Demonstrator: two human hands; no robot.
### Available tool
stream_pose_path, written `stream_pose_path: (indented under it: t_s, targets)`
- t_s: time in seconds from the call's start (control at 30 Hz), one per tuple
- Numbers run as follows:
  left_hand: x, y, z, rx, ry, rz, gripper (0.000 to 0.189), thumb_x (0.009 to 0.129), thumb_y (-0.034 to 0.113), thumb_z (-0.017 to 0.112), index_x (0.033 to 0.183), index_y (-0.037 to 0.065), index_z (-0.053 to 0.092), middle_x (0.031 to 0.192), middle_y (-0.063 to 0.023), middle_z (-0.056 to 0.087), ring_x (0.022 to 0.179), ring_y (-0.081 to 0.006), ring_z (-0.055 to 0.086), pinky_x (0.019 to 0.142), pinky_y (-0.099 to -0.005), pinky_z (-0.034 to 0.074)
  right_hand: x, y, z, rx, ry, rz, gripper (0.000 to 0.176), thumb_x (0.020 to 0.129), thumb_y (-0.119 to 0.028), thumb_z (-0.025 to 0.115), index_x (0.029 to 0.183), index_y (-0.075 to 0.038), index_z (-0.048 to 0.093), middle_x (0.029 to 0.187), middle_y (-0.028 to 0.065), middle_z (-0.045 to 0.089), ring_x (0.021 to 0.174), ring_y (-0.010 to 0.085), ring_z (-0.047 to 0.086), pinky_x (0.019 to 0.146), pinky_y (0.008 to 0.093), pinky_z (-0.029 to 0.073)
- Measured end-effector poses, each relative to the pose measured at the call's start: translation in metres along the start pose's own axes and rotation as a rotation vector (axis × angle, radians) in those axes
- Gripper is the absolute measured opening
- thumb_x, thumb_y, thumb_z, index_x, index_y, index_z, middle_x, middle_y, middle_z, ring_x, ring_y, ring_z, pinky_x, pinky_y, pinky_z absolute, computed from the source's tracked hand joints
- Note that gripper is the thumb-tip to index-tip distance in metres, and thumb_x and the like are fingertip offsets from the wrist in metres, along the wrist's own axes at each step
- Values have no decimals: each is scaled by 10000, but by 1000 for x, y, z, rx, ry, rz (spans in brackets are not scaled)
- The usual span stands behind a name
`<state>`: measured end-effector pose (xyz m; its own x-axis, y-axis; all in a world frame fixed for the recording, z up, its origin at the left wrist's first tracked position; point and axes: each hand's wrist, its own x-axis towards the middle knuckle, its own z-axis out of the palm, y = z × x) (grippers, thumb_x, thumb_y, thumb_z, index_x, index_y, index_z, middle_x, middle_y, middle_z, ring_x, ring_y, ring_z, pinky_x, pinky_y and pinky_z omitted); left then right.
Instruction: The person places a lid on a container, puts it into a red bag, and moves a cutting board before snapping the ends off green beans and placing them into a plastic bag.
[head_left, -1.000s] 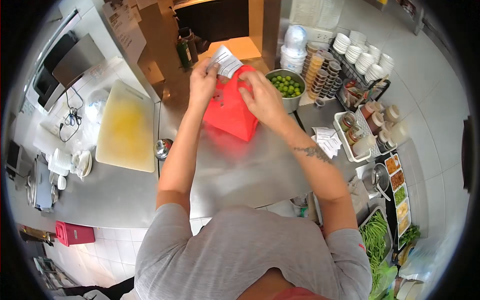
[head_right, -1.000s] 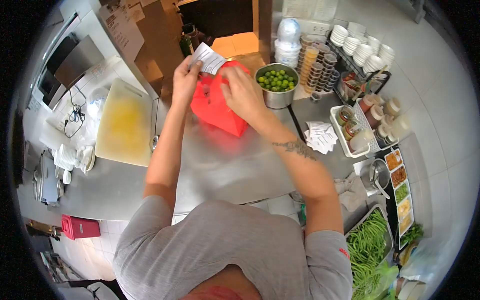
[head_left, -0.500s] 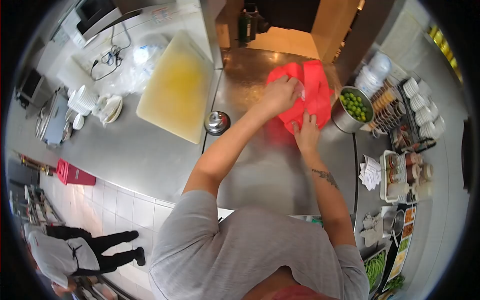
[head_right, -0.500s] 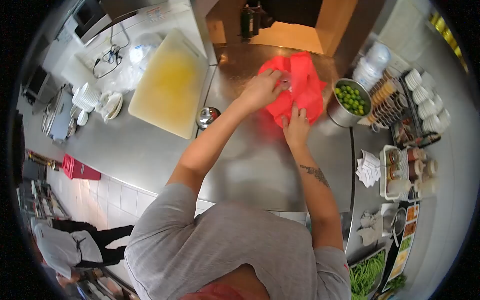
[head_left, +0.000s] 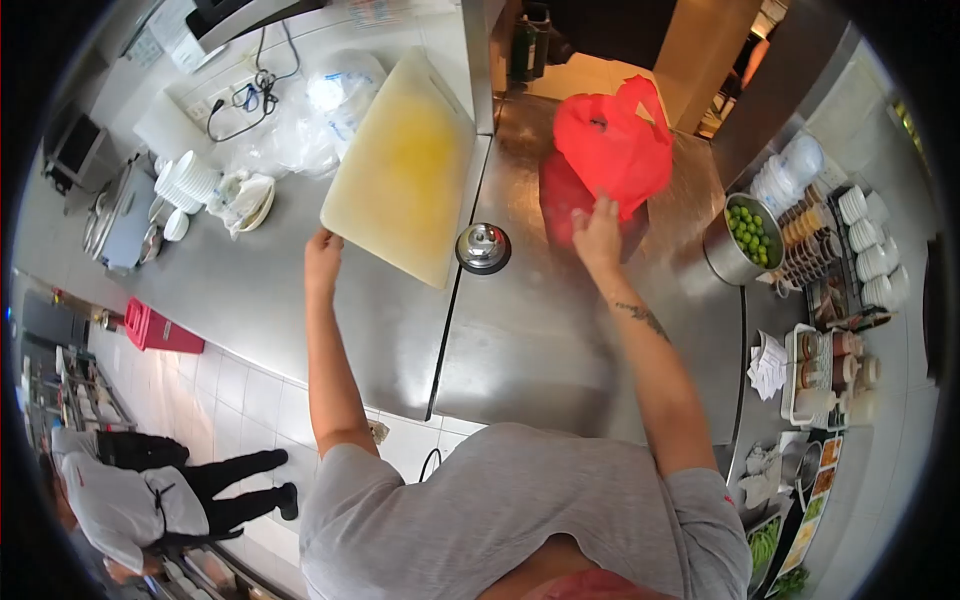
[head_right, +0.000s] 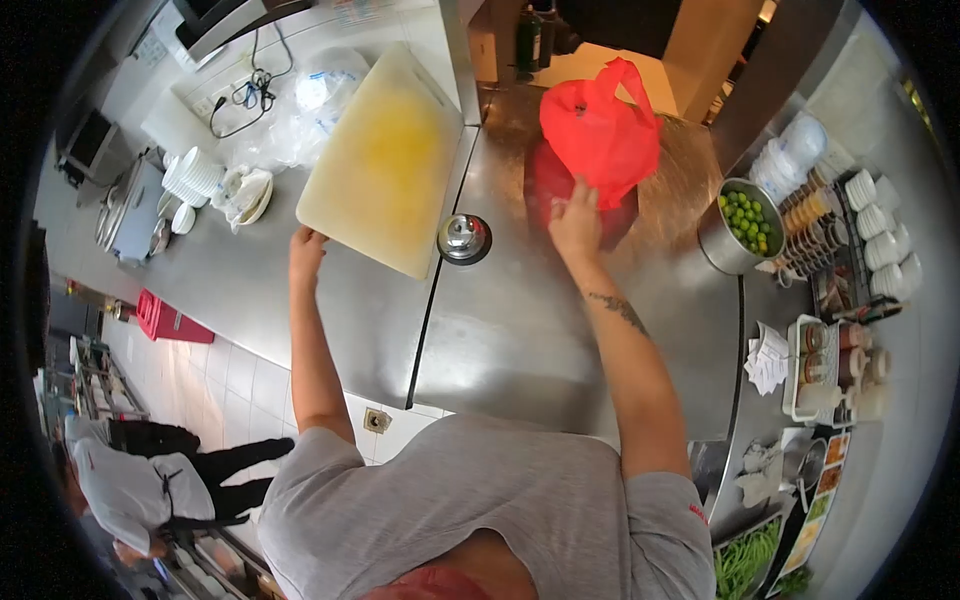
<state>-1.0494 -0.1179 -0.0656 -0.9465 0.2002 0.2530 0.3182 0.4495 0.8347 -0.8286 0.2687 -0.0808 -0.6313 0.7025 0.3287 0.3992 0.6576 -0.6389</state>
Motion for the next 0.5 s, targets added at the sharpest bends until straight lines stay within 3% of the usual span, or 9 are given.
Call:
stream_pose_path:
  t_s: [0.03,0.1,0.17,0.3,0.4,0.5]
  targets:
    - [20,-34,26,167,94,198,284,893,210,557,1106,32,615,986,-80,661,895,-242,606,794,-368,477,-16,-4,4,-4,23,-72,543,849,-200,591,1328,-58,380,1187,236,471,1073,447,505,873,508,441]
    - [55,-85,70,35,86,231,355,904,233,552,1196,32,567,1116,-105,625,1014,-262,578,870,-374,448,-44,-10,0,27,-75,-91,542,845,-194,594,1328,-58,390,1222,236,457,1095,437,492,909,494,418]
    - [62,-91,94,-7,-37,272,473,901,301,565,1298,54,499,1282,-125,545,1174,-259,513,946,-370,413,-78,-3,-10,7,-120,-141,544,841,-191,599,1329,-59,399,1257,233,441,1118,420,478,940,484,394]
    - [68,-136,121,304,-71,428,486,895,344,576,1276,48,519,1257,-132,562,1146,-271,524,954,-377,419,-156,13,-42,-139,-138,-229,569,845,-230,601,1349,-62,396,1337,218,397,1210,381,413,997,504,330]
    - [45,-103,116,285,-9,503,473,909,402,498,1237,66,558,1218,-147,587,1110,-309,551,909,-427,443,-216,17,-56,-268,-216,-241,587,874,-304,572,1383,-87,373,1402,200,354,1302,364,327,1035,545,274]
    - [46,-82,100,477,-75,377,458,898,415,502,1168,59,605,1138,-156,631,1044,-345,586,848,-439,472,-263,6,-72,-358,-297,-283,584,905,-368,523,1409,-127,352,1452,181,311,1352,352,276,1063,554,229]
